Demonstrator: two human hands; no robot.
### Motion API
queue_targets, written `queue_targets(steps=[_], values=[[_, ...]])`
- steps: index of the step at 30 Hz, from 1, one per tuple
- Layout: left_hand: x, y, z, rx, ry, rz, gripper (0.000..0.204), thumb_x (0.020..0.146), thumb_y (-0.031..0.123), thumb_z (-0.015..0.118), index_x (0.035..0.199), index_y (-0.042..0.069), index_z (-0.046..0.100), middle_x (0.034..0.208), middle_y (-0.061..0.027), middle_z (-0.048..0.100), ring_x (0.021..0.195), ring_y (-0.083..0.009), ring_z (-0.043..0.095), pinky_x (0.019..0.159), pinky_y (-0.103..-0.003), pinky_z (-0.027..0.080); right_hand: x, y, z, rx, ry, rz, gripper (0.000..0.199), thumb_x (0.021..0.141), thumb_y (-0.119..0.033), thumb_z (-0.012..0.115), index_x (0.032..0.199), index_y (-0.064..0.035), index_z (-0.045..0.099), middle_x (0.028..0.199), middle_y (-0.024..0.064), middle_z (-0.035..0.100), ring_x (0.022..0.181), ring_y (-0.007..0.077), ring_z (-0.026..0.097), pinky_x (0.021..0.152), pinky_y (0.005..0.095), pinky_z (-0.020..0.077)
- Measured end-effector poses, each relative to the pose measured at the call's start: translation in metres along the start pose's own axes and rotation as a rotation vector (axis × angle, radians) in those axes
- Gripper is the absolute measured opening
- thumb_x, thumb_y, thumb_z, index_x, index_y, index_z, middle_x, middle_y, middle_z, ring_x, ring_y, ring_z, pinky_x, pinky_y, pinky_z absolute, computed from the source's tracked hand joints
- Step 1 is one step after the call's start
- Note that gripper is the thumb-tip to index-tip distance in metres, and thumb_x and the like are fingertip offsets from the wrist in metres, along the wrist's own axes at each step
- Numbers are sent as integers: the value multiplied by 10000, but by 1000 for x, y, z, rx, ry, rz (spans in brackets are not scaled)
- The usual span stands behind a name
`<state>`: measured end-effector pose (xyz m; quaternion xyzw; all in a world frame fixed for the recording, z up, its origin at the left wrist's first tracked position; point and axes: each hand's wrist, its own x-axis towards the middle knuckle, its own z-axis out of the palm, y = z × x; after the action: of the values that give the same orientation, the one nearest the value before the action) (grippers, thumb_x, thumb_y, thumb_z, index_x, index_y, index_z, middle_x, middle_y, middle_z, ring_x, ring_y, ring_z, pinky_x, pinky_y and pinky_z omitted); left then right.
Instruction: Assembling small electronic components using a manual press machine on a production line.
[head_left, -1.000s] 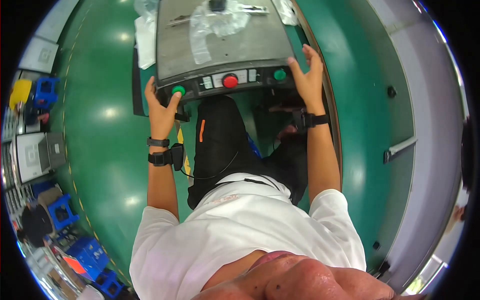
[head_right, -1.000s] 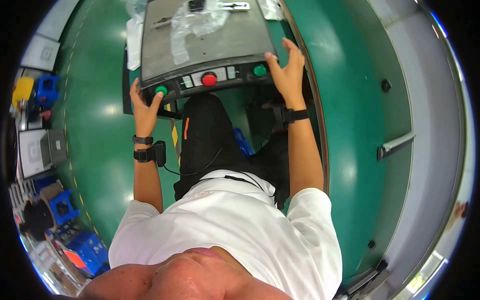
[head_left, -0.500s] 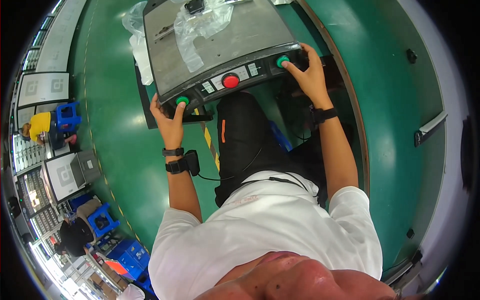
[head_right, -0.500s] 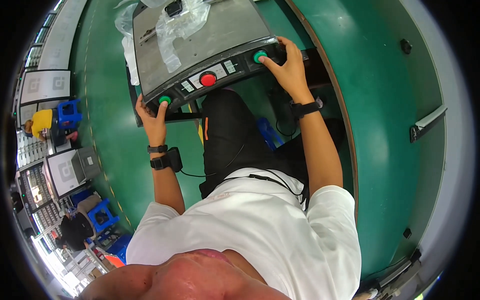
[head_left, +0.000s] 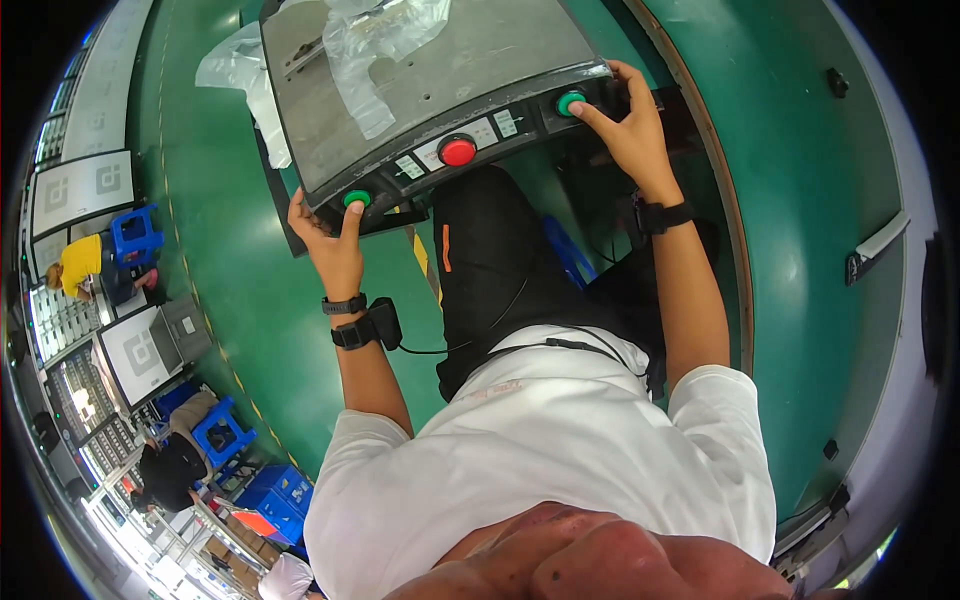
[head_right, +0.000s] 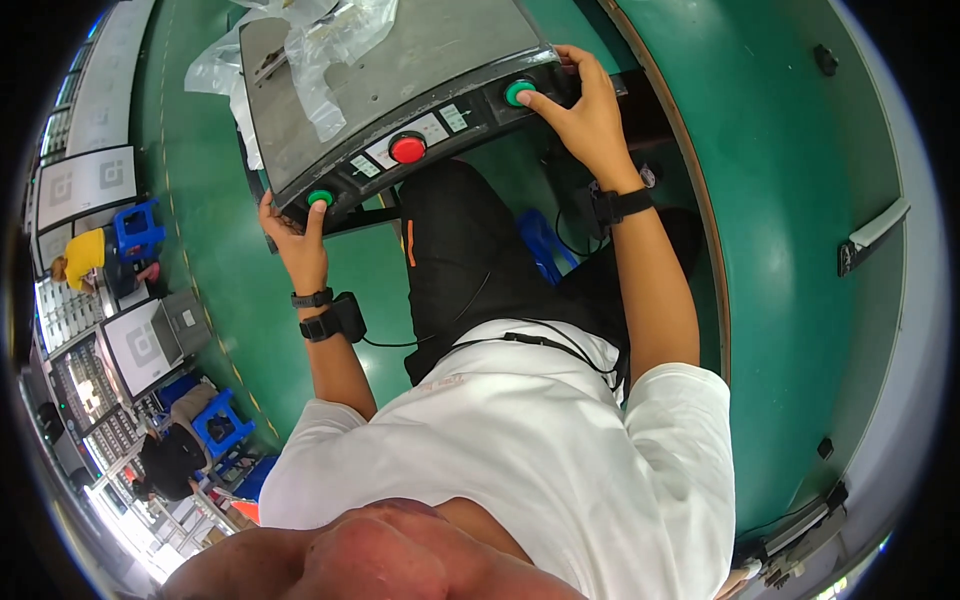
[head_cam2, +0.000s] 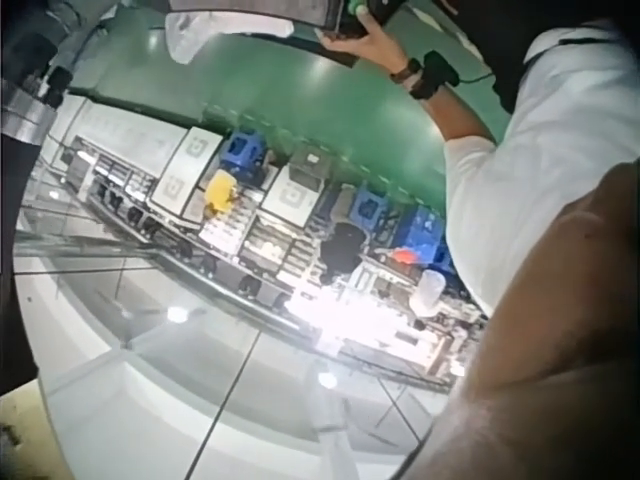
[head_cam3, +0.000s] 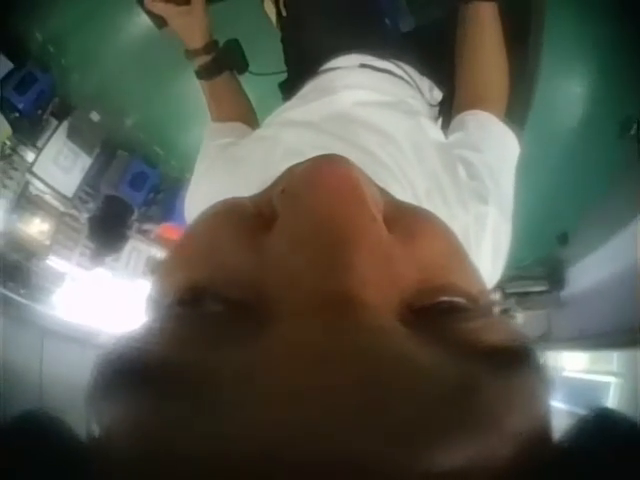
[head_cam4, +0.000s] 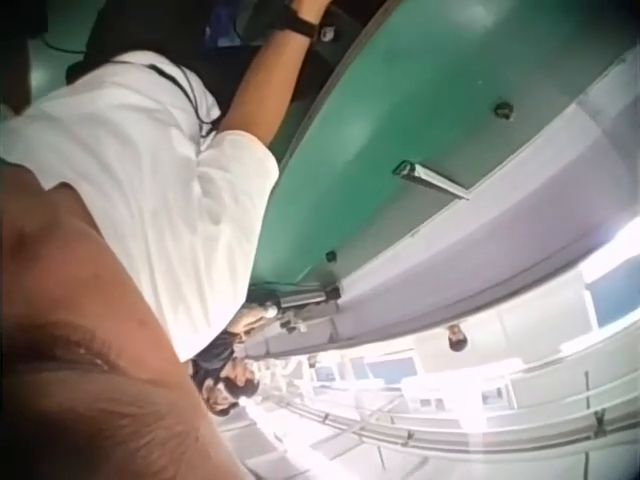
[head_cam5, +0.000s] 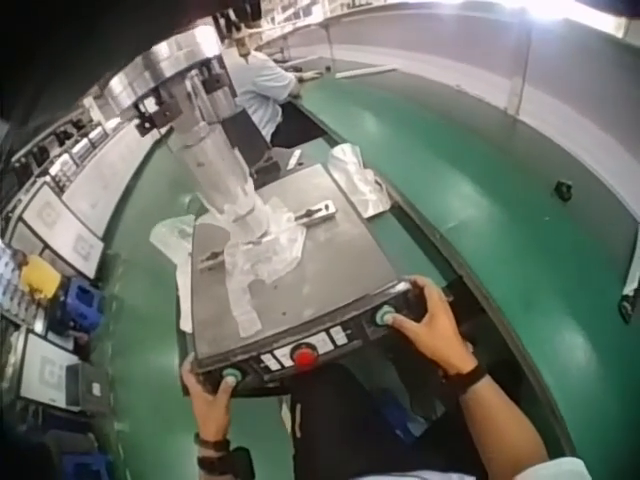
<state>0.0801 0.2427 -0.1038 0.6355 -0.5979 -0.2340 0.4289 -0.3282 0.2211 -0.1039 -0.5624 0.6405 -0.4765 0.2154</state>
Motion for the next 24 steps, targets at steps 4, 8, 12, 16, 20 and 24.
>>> queue_targets(steps=[4,8,12,16,20,24], values=[[0,15,6,-171,0,15,794,837,160,787,1453,51,298,1296,-111,461,1173,-219,478,1020,-334,378,-1,0,-4,-1,60,-97,645,742,-245,844,1265,-19,541,1183,113,616,1115,243,574,982,355,448],[7,8,15,266,37,224,741,855,236,768,1420,-14,359,1351,-189,439,1199,-293,494,1053,-408,393,-3,2,-21,13,66,-159,593,700,-279,836,1161,20,612,1118,194,660,1061,321,639,927,386,497],[8,6,-6,104,-39,132,806,863,393,744,1419,-49,361,1388,-241,422,1254,-341,469,1098,-430,388,-28,-26,-50,-122,108,-300,589,765,-338,791,1221,-18,597,1206,223,607,1133,362,576,973,427,463],[11,14,-7,50,-88,-33,797,902,471,671,1450,0,334,1426,-234,396,1256,-334,473,1070,-413,414,-91,-78,-212,-239,194,-219,355,860,-271,709,1148,-69,663,1092,124,681,996,294,654,865,408,522],[11,25,-7,-8,-83,-147,802,929,520,602,1475,24,287,1446,-221,373,1286,-316,445,1075,-414,386,-190,-57,-413,-651,852,136,229,916,-239,656,1067,-74,707,982,79,715,928,182,690,794,298,531],[8,47,14,21,-77,-175,837,931,542,585,1479,-3,264,1455,-226,356,1304,-324,421,1093,-435,356,-379,42,-603,-975,1402,750,513,891,-491,587,1150,-58,674,1142,162,689,1089,338,643,934,418,487]])
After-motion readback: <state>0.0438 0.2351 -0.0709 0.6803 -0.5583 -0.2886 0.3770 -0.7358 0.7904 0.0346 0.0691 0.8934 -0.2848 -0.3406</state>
